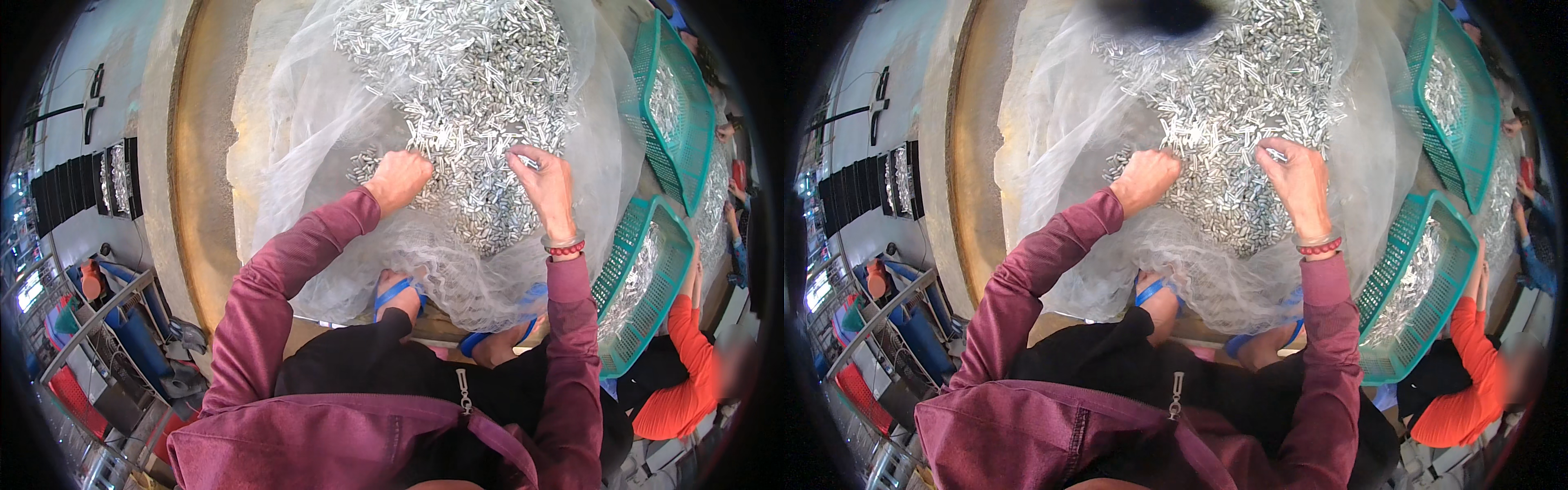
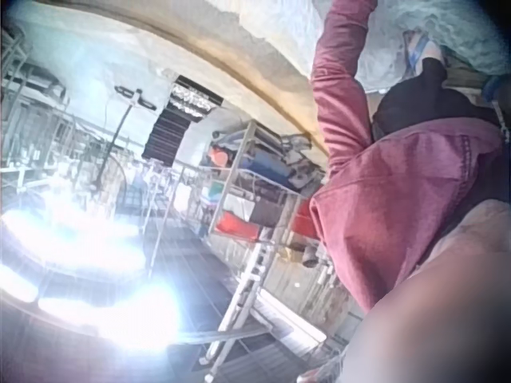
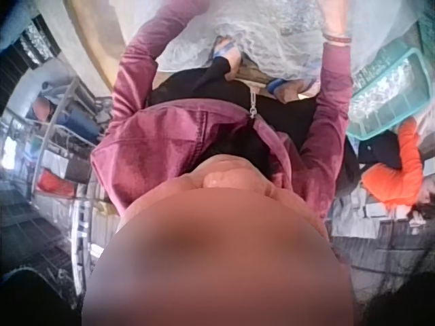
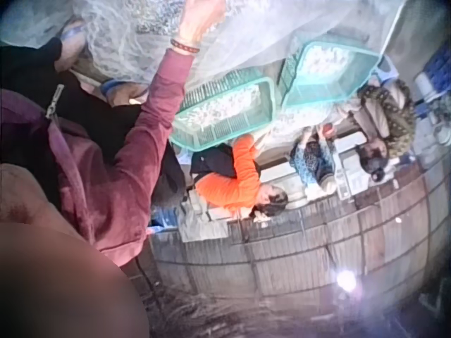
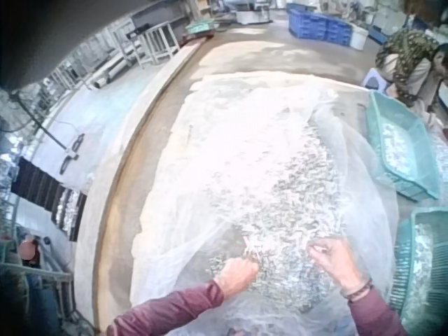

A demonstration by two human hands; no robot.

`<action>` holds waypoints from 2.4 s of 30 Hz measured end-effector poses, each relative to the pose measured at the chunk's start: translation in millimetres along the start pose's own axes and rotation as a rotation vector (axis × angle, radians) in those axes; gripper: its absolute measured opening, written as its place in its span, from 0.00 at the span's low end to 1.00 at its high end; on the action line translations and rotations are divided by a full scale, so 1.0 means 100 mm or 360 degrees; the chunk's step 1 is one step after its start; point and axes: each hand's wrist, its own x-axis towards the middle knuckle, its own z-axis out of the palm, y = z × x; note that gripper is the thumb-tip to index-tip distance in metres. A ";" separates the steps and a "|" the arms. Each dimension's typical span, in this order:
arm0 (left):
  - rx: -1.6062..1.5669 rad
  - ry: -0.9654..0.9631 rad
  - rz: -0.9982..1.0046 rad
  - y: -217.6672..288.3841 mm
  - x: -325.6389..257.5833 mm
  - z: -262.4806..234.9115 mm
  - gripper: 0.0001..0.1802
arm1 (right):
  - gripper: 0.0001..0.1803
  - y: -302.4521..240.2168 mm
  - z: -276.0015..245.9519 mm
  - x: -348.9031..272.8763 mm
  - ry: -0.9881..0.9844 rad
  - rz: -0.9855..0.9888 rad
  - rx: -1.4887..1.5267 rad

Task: The person sorts small silver fish by hand from a large white mesh bag into green plastic baskets. They repeatedly pick up handfuls of fish and place them into the baskets while seated on the floor.

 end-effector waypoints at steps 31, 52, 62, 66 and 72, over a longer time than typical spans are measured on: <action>-0.3261 -0.0408 0.0462 -0.16 0.01 -0.74 0.20 | 0.10 0.34 0.50 0.10 -0.0659 0.0037 0.0930; -0.0561 0.0655 0.0414 1.06 0.17 -0.97 0.18 | 0.19 0.04 0.87 -0.27 -0.0263 0.0150 0.2823; -0.0579 0.0356 -0.0021 0.22 0.37 -0.62 0.30 | 0.11 0.47 -0.12 0.02 -0.0744 0.0725 0.3177; -0.0339 0.0216 0.0308 0.39 0.43 -0.14 0.44 | 0.13 0.25 -1.07 0.08 -0.0826 0.0554 0.2150; 0.0161 0.0295 0.0545 0.74 0.57 0.03 0.21 | 0.16 0.05 -2.81 -0.43 -0.1304 0.0721 0.1099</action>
